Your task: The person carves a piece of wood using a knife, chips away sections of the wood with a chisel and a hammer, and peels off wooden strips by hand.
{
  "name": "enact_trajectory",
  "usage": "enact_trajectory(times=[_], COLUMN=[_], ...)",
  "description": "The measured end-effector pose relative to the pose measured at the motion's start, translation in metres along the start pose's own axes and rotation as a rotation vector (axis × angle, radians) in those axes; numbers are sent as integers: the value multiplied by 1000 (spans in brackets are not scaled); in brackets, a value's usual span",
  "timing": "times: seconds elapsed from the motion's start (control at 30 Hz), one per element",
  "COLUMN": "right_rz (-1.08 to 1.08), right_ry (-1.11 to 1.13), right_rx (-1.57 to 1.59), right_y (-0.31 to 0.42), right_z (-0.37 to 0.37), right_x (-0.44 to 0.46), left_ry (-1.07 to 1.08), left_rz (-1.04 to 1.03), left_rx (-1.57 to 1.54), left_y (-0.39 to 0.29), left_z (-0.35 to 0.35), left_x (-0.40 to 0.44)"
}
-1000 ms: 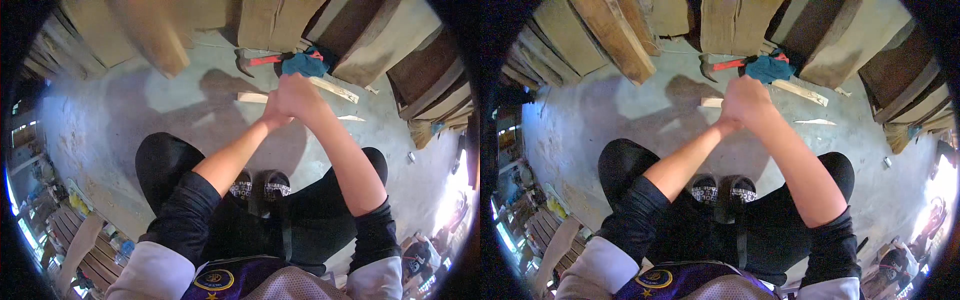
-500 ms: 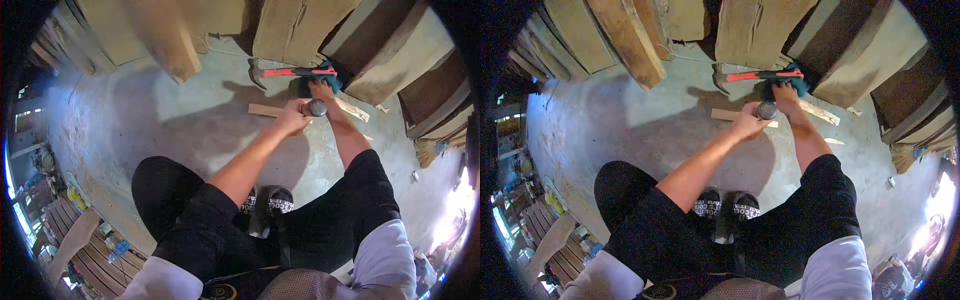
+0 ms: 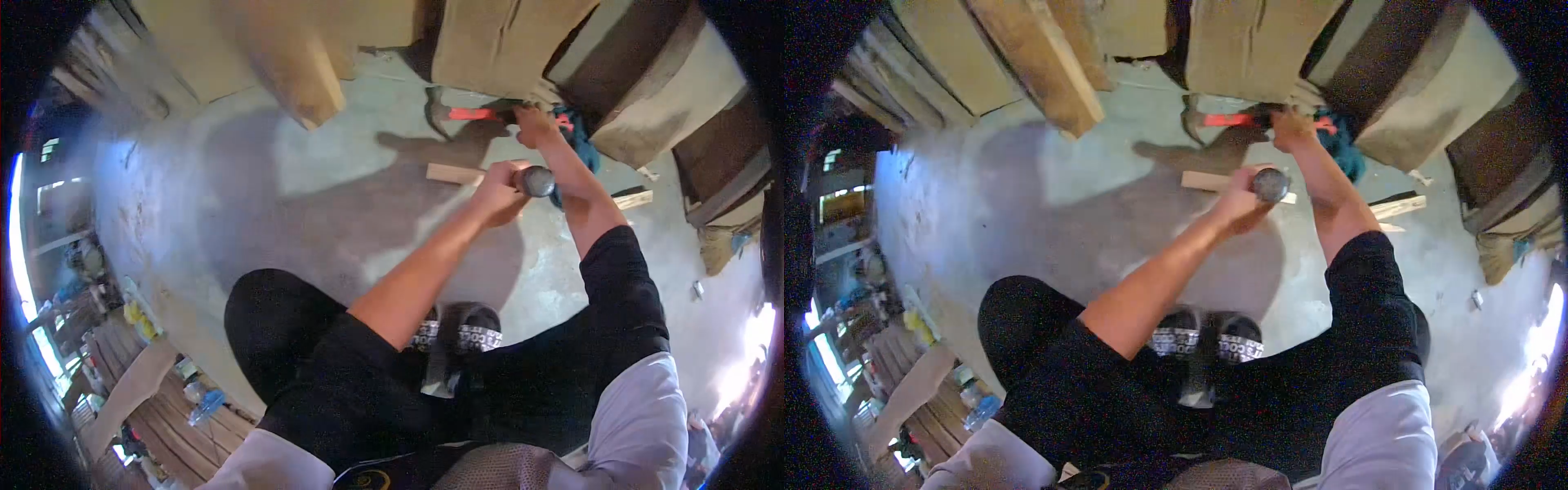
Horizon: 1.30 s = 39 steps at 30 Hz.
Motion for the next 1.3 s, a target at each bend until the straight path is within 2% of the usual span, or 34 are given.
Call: enact_trajectory(times=[0.03,0.07,0.13,0.17,0.23,0.27,0.33,0.43,0.5,0.53,0.57,0.63,0.73,0.77,0.83,0.9,0.93,1.03,1.13,1.2,1.23,1.3], right_rz=[18,-35,3,64,176,207,259,291,205,165,251,117,10,-30,-79,-85,-129,-180,-165,-177,-174,-152], right_ry=[-77,-32,-49,15,144,110,32,160,176,178,0,-182,-197,-173,-189,-246,-207,-208,-170,-185,-232,-304], right_rx=[-56,110,68,119,211,219,229,373,516,589,541,715,1035,1150,1275,1281,1336,1224,1373,1491,1502,1394], right_y=[18,20,29,29,27,25,24,-5,-26,-33,-32,-25,-11,-1,19,37,47,64,61,58,61,66], right_z=[-3,-2,5,7,18,29,62,103,126,137,156,182,182,187,189,172,171,145,153,165,164,156], right_x=[-1,5,-1,-7,-22,-34,-68,-104,-137,-159,-198,-273,-343,-367,-406,-428,-437,-439,-443,-451,-455,-458], left_ry=[-6,-29,-69,-16,-26,-26,-11,-49,-132,-54,23,127,151,52,44,56,69,69,126,74,111,100], left_rz=[0,-36,-141,-70,12,45,51,69,111,100,93,-8,153,137,118,131,159,198,180,111,48,135], left_rx=[-65,-3,105,-116,-47,-11,48,140,200,113,23,-89,-191,-43,49,90,79,39,130,107,30,34], left_y=[-3,-8,-7,9,-11,-26,6,15,6,3,4,-12,-21,-24,-17,-15,-12,-16,-11,1,4,12], left_z=[1,4,5,2,3,4,5,0,0,0,-1,-2,-7,-8,-5,-1,0,-3,-5,-8,-9,-6], left_x=[-4,-9,-7,-4,-10,-9,-5,-4,-6,-2,2,7,3,2,1,7,9,1,13,10,14,15])
Point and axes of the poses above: each hand's wrist, its own x-axis towards the middle knuckle, its own z-axis out of the back of the hand, y = z × x, the point moved 3 cm from there along x, towards the middle knuckle, and after that the axes turned 15 degrees about y, right-handed, at the moved point
